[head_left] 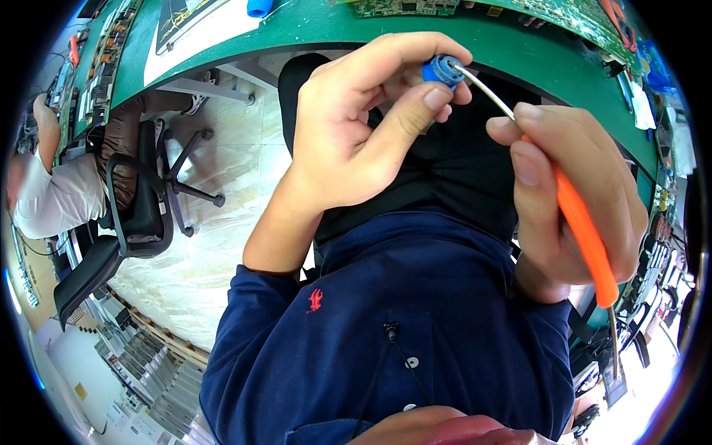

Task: The person uses a small screwdriver to adjust a blue circular plastic component held in their left hand at an electronics repair bench.

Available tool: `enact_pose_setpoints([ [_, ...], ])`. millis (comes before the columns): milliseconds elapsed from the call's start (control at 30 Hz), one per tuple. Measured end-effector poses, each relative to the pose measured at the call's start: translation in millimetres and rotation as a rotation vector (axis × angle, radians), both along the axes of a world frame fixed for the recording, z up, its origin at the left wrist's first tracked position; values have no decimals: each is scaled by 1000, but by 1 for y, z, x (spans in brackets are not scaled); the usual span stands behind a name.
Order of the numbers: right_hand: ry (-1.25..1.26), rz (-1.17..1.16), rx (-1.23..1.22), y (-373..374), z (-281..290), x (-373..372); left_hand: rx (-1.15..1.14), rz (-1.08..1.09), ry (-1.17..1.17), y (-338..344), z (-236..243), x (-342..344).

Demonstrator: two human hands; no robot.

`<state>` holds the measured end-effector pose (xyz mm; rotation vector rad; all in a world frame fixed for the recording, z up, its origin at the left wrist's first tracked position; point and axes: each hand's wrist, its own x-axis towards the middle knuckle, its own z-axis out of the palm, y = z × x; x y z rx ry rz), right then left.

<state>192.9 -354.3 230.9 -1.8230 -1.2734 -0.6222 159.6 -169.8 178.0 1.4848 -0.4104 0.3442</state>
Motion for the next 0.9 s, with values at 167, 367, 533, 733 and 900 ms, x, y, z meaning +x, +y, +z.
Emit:
enact_pose_setpoints([
  [167, 65, -8, -28, 2, 7, -3, 3, 28, 10, 0, 7, -4],
  [367, 190, 59, -39, -2, 11, 0, 47, 31, -14, -1, 4, -5],
  [533, 233, 48, -58, -7, 13, 4, 177, 26, -41, 0, 5, -5],
  [733, 386, 30, -92, -13, 19, 5, 133, -7, -38, -5, 2, -2],
  [900, 539, 28, -23, -22, 14, 5, 119, -119, -56, -2, -3, 1],
])
